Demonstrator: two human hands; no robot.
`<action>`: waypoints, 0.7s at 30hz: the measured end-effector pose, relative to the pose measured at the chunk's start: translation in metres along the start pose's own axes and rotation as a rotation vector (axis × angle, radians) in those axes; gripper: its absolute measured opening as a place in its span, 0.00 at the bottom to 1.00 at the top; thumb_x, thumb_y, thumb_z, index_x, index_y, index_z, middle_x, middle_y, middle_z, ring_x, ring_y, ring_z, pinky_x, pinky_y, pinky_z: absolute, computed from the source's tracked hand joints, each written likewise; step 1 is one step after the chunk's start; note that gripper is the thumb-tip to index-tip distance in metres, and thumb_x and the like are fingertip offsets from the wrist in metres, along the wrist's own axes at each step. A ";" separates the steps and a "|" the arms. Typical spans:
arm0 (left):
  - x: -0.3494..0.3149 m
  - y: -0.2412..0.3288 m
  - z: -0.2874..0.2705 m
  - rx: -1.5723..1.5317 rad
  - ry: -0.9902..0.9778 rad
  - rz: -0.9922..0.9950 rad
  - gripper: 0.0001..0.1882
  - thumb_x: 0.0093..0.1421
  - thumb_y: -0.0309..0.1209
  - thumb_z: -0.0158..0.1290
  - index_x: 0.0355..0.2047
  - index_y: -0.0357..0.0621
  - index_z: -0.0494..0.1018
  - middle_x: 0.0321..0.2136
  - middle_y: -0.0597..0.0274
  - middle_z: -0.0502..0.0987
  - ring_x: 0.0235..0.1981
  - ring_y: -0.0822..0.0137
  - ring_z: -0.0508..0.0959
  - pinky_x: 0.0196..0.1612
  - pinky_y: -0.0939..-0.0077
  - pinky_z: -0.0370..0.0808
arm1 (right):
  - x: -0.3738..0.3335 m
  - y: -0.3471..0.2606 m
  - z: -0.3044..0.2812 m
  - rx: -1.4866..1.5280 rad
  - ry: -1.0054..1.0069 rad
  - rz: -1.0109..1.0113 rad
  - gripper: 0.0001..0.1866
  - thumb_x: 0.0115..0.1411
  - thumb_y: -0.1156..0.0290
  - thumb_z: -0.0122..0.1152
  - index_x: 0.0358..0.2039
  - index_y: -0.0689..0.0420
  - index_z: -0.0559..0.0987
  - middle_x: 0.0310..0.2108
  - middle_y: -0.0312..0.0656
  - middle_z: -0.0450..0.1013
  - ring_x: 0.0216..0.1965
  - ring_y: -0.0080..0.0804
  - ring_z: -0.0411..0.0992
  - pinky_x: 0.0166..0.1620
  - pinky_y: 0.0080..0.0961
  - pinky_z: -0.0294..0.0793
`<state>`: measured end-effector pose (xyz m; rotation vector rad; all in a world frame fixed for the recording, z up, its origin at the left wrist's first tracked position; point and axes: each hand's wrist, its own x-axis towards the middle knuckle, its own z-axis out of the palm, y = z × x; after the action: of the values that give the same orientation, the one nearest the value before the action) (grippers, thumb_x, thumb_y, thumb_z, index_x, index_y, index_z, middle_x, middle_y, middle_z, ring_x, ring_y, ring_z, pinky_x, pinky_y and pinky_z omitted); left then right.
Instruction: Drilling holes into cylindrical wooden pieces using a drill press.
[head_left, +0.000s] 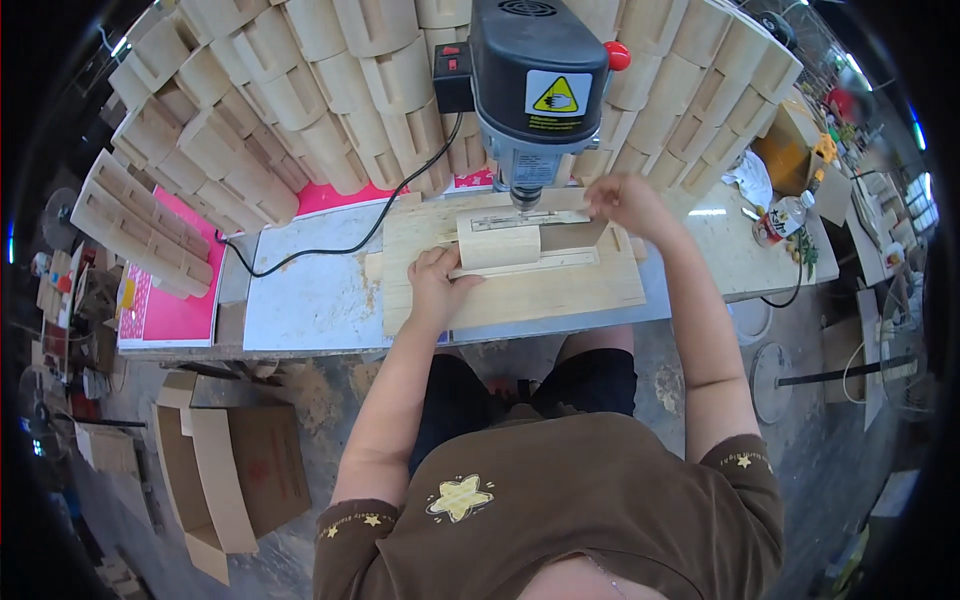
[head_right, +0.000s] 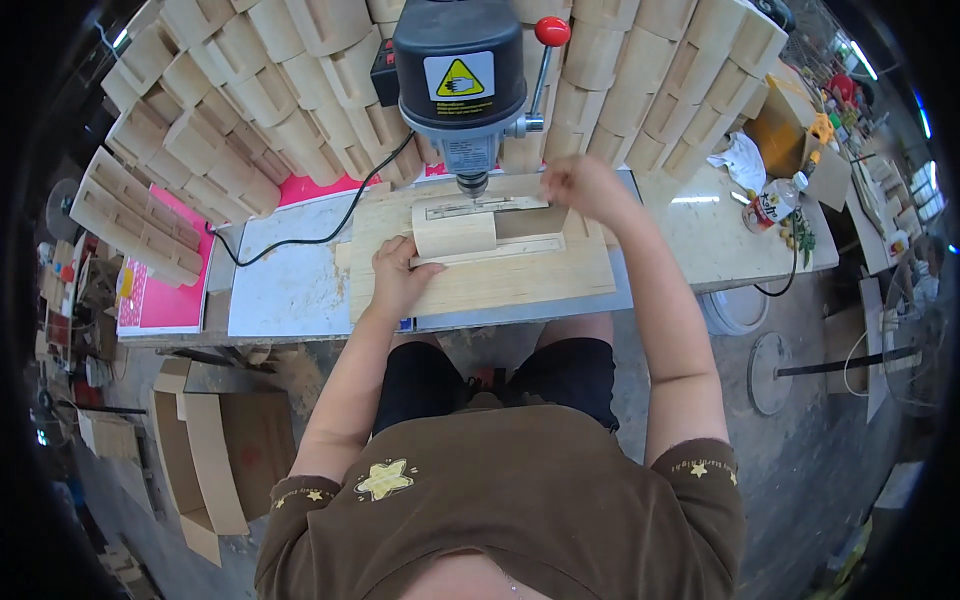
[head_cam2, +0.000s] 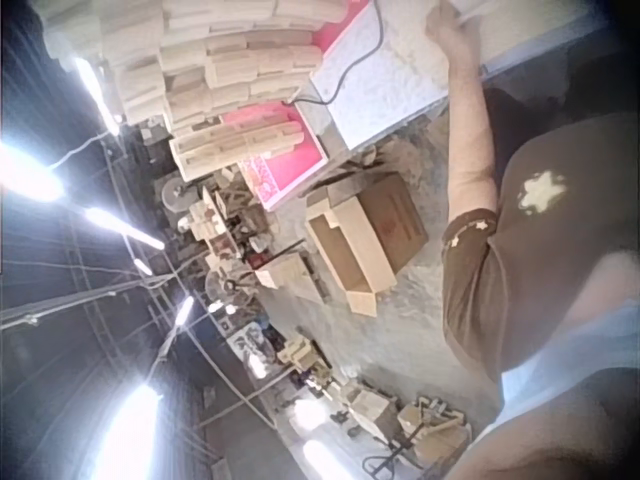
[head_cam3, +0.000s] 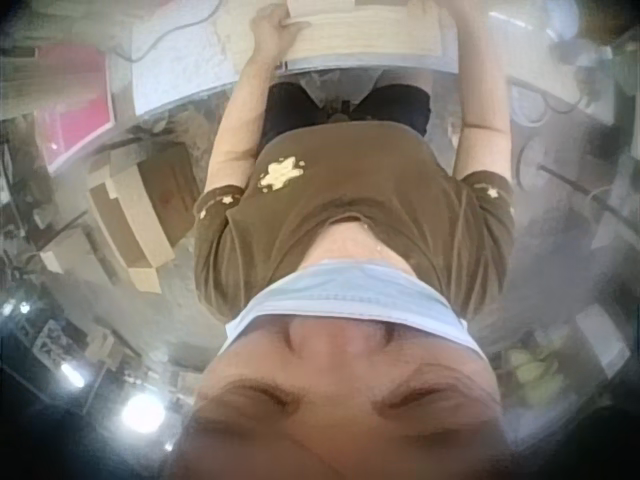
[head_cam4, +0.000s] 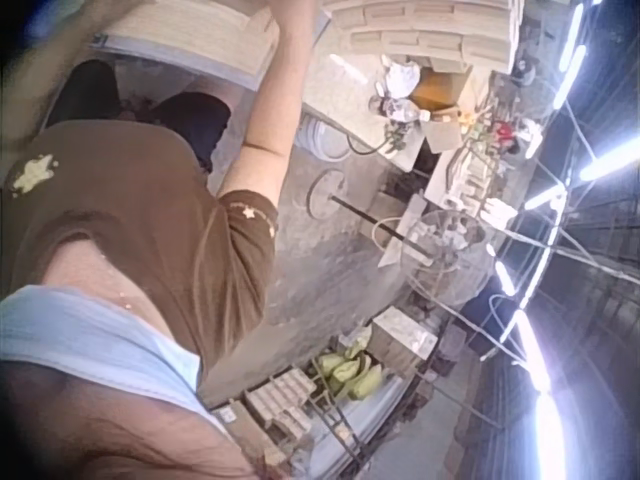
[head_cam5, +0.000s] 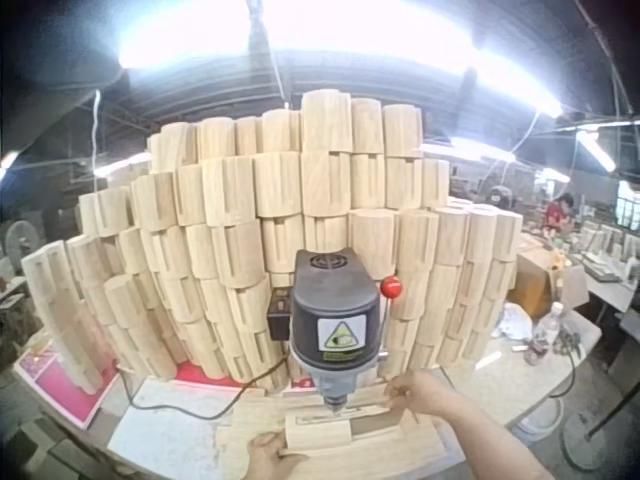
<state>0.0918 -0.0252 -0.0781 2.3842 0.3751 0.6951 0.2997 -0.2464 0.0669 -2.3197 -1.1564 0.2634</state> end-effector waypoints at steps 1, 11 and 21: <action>0.001 0.000 0.000 0.000 -0.002 0.008 0.28 0.36 0.36 0.66 0.42 0.50 0.76 0.28 0.68 0.73 0.38 0.63 0.71 0.46 0.63 0.59 | 0.006 -0.001 -0.013 0.056 0.154 -0.038 0.08 0.51 0.74 0.62 0.32 0.61 0.78 0.26 0.39 0.76 0.30 0.27 0.74 0.35 0.24 0.72; 0.002 -0.002 0.003 -0.047 0.013 0.019 0.27 0.35 0.35 0.67 0.40 0.50 0.76 0.25 0.67 0.72 0.34 0.62 0.70 0.44 0.65 0.62 | 0.084 -0.056 -0.088 0.267 0.450 -0.174 0.17 0.61 0.58 0.51 0.34 0.62 0.76 0.24 0.39 0.73 0.28 0.26 0.71 0.31 0.25 0.68; 0.005 -0.010 0.003 0.011 0.126 0.170 0.24 0.33 0.33 0.66 0.36 0.47 0.78 0.23 0.62 0.73 0.30 0.57 0.72 0.34 0.63 0.68 | -0.045 -0.091 -0.019 -0.196 0.778 -0.216 0.13 0.57 0.62 0.53 0.20 0.55 0.73 0.16 0.48 0.69 0.21 0.48 0.70 0.23 0.40 0.67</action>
<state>0.0972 -0.0167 -0.0848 2.4087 0.2309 0.9262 0.2174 -0.2438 0.1296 -2.0968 -1.0216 -0.7939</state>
